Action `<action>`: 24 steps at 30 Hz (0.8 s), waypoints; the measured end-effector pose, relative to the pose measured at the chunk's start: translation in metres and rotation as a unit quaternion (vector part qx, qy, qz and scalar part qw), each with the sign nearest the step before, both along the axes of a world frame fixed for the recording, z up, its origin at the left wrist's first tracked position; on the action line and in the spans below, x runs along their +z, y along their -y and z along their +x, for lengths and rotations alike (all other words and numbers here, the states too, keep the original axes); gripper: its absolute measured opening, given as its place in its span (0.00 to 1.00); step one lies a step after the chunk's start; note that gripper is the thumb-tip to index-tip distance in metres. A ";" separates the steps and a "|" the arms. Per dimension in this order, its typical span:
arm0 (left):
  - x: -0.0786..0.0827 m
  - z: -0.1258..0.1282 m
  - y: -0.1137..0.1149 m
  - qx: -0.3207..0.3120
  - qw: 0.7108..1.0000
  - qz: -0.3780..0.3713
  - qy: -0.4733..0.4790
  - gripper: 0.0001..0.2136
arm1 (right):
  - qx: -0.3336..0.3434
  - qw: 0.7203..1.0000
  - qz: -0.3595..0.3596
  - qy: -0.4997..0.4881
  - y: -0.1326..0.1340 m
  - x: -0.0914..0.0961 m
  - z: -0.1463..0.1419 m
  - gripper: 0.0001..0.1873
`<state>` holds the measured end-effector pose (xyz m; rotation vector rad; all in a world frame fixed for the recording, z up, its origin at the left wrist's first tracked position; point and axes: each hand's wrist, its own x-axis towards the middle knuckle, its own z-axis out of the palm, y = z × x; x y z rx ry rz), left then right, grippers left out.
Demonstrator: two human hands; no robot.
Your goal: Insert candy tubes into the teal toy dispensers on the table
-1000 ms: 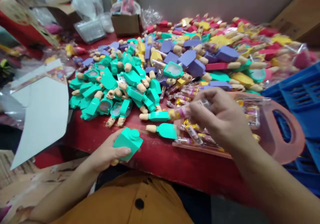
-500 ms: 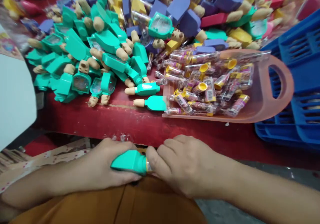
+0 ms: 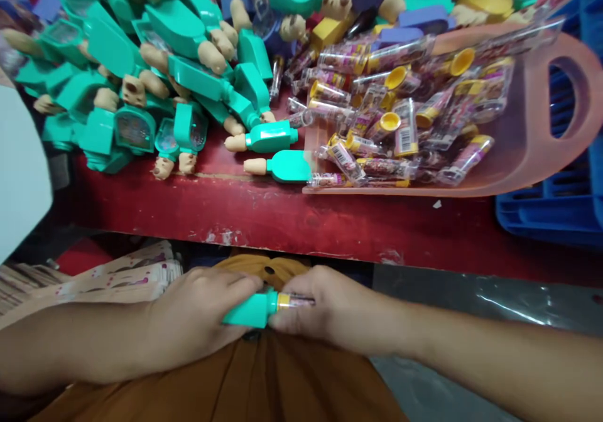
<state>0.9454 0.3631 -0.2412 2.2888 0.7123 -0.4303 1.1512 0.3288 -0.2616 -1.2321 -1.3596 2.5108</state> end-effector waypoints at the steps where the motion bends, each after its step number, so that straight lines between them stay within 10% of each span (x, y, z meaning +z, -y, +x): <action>1: 0.000 0.001 -0.002 0.003 1.000 0.005 0.000 0.06 | -0.018 0.996 -0.079 -0.024 0.000 -0.003 0.000 0.23; 3: 0.000 0.004 -0.008 0.012 1.000 0.018 -0.006 0.08 | -0.016 0.991 -0.123 -0.039 -0.003 -0.007 0.003 0.25; 5: 0.001 0.006 -0.017 0.032 0.999 0.028 -0.019 0.11 | 0.004 0.998 0.059 0.032 -0.008 -0.005 0.006 0.24; 9: 0.000 0.006 -0.027 0.038 0.997 0.074 0.001 0.13 | 0.016 0.843 0.492 0.216 -0.010 0.004 0.007 0.22; 11: -0.003 0.003 -0.027 -0.014 0.991 0.126 0.035 0.09 | 0.000 0.899 0.396 0.187 -0.007 0.004 0.005 0.24; 13: -0.007 0.001 -0.027 -0.062 0.978 0.185 0.074 0.07 | -0.030 0.988 0.133 0.078 -0.006 0.000 0.004 0.26; 15: -0.008 -0.001 -0.029 -0.077 0.968 0.218 0.092 0.07 | -0.040 0.997 -0.063 -0.018 -0.007 -0.003 0.003 0.29; 18: -0.005 -0.003 -0.035 -0.049 0.979 0.186 0.064 0.06 | -0.034 0.991 0.112 0.071 -0.011 -0.001 0.003 0.27; 21: -0.004 -0.004 -0.041 -0.046 0.975 0.200 0.084 0.06 | -0.007 0.901 0.388 0.195 -0.013 0.004 0.001 0.23; 24: -0.007 -0.004 -0.050 -0.062 0.940 0.298 0.155 0.08 | -0.010 0.952 0.276 0.135 -0.025 0.007 0.001 0.24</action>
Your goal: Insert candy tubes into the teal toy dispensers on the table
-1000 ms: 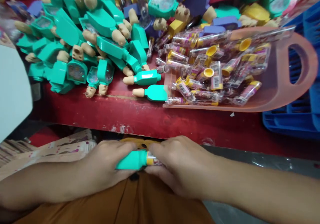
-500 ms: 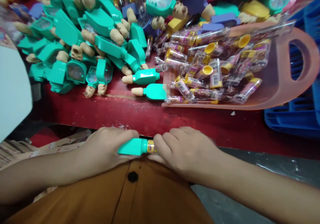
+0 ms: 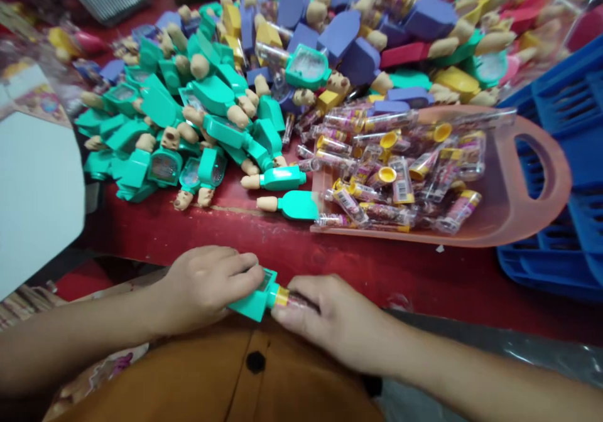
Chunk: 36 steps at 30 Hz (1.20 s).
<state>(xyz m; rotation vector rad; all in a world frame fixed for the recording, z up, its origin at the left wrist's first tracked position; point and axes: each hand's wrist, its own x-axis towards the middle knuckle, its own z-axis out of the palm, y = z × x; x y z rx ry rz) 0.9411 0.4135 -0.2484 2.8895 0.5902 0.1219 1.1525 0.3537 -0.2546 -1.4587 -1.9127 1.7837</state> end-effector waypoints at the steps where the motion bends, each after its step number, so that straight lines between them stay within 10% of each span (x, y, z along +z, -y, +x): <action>1: -0.002 0.001 -0.005 0.016 0.999 0.022 0.026 0.09 | -0.017 0.998 -0.046 -0.028 -0.008 0.001 0.001 0.25; 8: -0.030 0.029 -0.060 0.320 0.927 0.079 0.180 0.23 | -0.250 0.950 0.186 0.020 -0.122 0.011 0.016 0.20; 13: -0.045 0.064 -0.088 0.282 0.959 -0.016 -0.014 0.18 | -0.049 0.896 0.382 0.222 -0.168 -0.004 0.029 0.16; 19: -0.034 0.056 -0.090 0.218 0.975 -0.030 0.017 0.13 | 0.144 0.770 0.398 0.477 -0.157 -0.031 0.014 0.13; 25: -0.010 0.002 -0.055 0.312 0.888 -0.265 0.208 0.17 | 0.035 0.809 0.514 0.283 -0.119 -0.001 0.033 0.13; 29: -0.004 -0.007 -0.038 0.268 0.823 -0.465 0.186 0.20 | 0.116 0.826 0.538 0.123 -0.077 0.015 0.037 0.12; 36: 0.000 -0.003 -0.016 0.197 0.852 -0.483 0.035 0.18 | 0.165 0.743 0.628 0.162 -0.036 0.019 0.017 0.10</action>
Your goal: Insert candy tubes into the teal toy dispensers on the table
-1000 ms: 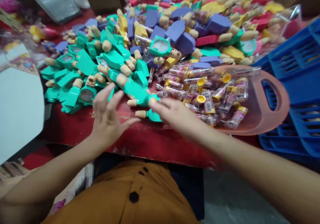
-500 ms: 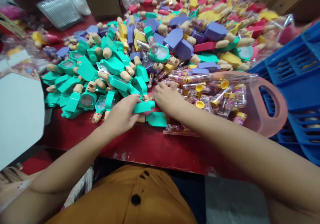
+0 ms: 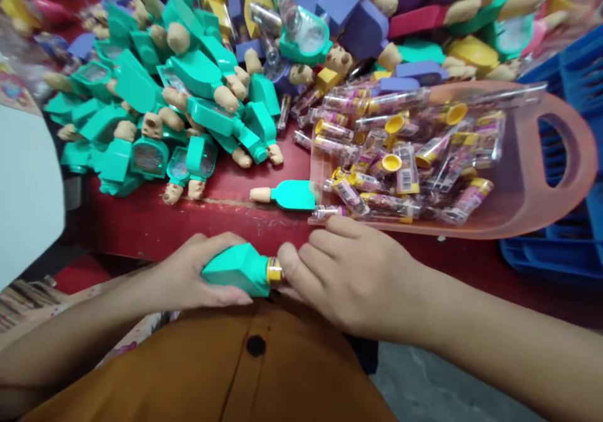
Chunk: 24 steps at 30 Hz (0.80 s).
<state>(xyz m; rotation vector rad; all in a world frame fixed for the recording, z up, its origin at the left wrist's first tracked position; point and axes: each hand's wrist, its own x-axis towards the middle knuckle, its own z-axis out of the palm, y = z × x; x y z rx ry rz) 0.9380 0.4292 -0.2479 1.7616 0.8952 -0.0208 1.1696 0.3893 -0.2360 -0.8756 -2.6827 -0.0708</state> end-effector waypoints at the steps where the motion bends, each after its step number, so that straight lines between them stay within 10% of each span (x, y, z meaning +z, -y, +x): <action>1: 0.000 -0.001 0.005 -0.019 1.000 0.022 -0.008 0.16 | -0.001 1.000 -0.016 -0.002 0.006 0.001 -0.002 0.10; 5: -0.001 -0.011 0.029 -0.121 0.977 0.177 0.003 0.11 | -0.007 0.973 -0.225 -0.052 0.032 0.000 -0.012 0.14; 7: -0.002 -0.016 0.039 -0.162 0.961 0.224 0.010 0.08 | -0.046 0.889 -0.442 -0.111 0.042 -0.006 -0.018 0.15; 11: 0.000 -0.018 0.042 -0.177 0.941 0.284 -0.052 0.06 | -0.144 0.458 -0.847 -0.227 0.039 -0.026 -0.026 0.24; 12: 0.001 -0.018 0.040 -0.180 0.935 0.295 -0.076 0.06 | -0.145 0.405 -0.873 -0.231 0.035 -0.029 -0.027 0.26; 13: 0.003 -0.018 0.036 -0.181 0.932 0.299 -0.097 0.06 | -0.146 0.421 -0.867 -0.223 0.031 -0.030 -0.027 0.26; 16: 0.004 -0.019 0.025 -0.154 0.938 0.291 -0.105 0.07 | -0.169 0.724 -0.648 -0.163 0.024 -0.025 -0.027 0.20; 18: 0.001 -0.021 0.021 -0.155 0.929 0.328 -0.071 0.09 | -0.185 0.853 -0.473 -0.123 0.025 -0.020 -0.029 0.18; 20: -0.004 -0.023 0.019 -0.172 0.894 0.413 -0.030 0.08 | -0.186 0.833 -0.506 -0.120 0.029 -0.019 -0.031 0.20; 24: -0.013 -0.021 0.019 -0.170 0.825 0.538 -0.034 0.07 | -0.154 0.525 -0.817 -0.183 0.029 -0.025 -0.034 0.28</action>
